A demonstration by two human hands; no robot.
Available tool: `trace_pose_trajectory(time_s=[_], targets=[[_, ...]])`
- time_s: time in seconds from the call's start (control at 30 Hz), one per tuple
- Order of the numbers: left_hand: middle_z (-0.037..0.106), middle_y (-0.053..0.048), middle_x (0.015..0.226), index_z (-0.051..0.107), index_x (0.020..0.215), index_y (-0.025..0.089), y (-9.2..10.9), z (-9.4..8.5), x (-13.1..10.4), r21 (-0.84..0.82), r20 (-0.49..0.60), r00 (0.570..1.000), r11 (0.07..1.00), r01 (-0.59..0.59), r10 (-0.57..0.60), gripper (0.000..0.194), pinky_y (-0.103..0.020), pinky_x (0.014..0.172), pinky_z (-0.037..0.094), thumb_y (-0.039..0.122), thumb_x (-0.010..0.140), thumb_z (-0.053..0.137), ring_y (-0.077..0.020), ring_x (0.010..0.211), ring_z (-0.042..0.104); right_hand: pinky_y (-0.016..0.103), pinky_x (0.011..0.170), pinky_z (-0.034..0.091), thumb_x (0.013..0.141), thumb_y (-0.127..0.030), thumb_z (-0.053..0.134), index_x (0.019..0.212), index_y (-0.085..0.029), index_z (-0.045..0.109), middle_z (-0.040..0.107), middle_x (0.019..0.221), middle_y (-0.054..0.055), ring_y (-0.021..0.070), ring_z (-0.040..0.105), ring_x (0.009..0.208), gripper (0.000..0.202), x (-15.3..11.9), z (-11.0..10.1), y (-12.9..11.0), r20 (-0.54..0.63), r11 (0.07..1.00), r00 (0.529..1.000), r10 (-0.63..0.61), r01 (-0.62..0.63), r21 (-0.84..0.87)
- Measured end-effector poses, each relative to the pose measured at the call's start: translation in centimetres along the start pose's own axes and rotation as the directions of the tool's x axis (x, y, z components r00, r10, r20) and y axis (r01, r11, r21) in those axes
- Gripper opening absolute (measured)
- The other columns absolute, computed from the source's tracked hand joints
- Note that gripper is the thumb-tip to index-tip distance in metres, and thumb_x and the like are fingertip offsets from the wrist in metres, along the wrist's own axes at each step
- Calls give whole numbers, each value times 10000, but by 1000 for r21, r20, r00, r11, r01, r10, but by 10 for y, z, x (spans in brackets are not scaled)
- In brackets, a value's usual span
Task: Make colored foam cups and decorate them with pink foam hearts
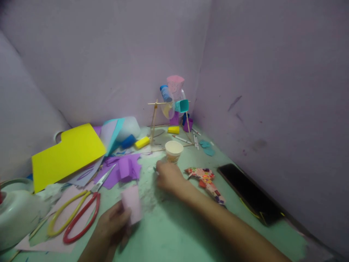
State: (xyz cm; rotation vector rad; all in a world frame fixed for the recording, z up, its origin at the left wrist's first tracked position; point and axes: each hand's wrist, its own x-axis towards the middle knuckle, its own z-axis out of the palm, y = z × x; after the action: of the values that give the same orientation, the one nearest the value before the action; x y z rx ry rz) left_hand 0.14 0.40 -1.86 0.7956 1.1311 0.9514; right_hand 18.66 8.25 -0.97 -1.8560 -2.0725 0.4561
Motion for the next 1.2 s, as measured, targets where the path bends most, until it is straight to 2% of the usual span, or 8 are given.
trace_pose_trajectory(time_s=[0.2, 0.27, 0.37, 0.47, 0.73, 0.93, 1.13, 1.2], targets=[[536, 27, 548, 613, 939, 102, 1, -1, 1, -23, 14, 1000, 1000, 21, -21, 545, -149, 333, 285, 452, 556, 780, -50, 396, 409, 260, 584, 470, 848, -177, 403, 1001, -178, 588, 611, 736, 11, 134, 594, 600, 241, -27, -12, 10, -28, 912, 999, -43, 51, 407], [558, 8, 570, 615, 964, 92, 0, -2, 1, -27, 33, 999, 999, 27, -26, 579, -158, 340, 305, 462, 551, 780, -64, 409, 443, 287, 581, 510, 850, -247, 429, 959, -181, 612, 577, 703, -2, 123, 583, 556, 223, -41, -15, 14, -14, 645, 1000, 10, 4, 764], [571, -5, 575, 619, 993, 85, -2, -3, 1, -40, 85, 996, 999, 10, -6, 604, -170, 342, 312, 468, 553, 775, -72, 410, 447, 334, 681, 545, 702, -251, 661, 893, -193, 663, 588, 679, -19, 116, 596, 579, 200, -55, -19, 14, 59, -28, 997, 57, -57, 998], [562, -4, 560, 620, 1002, 81, -5, -2, 0, -30, 136, 991, 1000, 2, 2, 590, -165, 344, 299, 465, 578, 764, -66, 409, 431, 314, 743, 540, 577, -186, 801, 891, -215, 684, 633, 718, -28, 112, 629, 636, 336, -59, -16, 10, 42, -204, 998, 50, -31, 978], [532, 16, 522, 628, 785, 92, 2, 14, 9, 26, 68, 997, 999, 36, -37, 478, -149, 334, 279, 484, 556, 776, -51, 376, 429, 266, 601, 516, 830, -407, 636, 945, -198, 578, 616, 543, -41, 101, 593, 509, 246, -66, 4, 10, -173, 37, 984, -43, 175, 984], [585, -5, 581, 622, 955, 94, 2, 21, 13, -31, 0, 1000, 999, -18, 18, 614, -164, 382, 318, 493, 522, 797, -69, 427, 466, 336, 779, 527, 838, -356, 618, 1012, -222, 574, 686, 983, 73, 208, 664, 920, 224, -73, 2, 7, -307, 326, 945, -111, 326, 887], [640, -44, 662, 563, 1103, 84, -16, 14, 14, -23, 61, 993, 994, -103, 105, 712, -188, 369, 292, 477, 552, 786, -65, 414, 421, 339, 881, 500, 854, -99, 526, 1129, -282, 509, 682, 1043, 51, 197, 654, 969, 331, -77, 20, 14, -599, 661, 709, -373, 656, 365], [629, -38, 656, 571, 1096, 82, -18, 13, 14, -34, 90, 989, 993, -112, 115, 685, -185, 364, 272, 474, 573, 776, -57, 410, 401, 346, 921, 487, 816, -68, 550, 1159, -271, 455, 642, 1143, 77, 210, 620, 1059, 410, -79, 18, 12, -606, 733, 724, -331, 602, 318]])
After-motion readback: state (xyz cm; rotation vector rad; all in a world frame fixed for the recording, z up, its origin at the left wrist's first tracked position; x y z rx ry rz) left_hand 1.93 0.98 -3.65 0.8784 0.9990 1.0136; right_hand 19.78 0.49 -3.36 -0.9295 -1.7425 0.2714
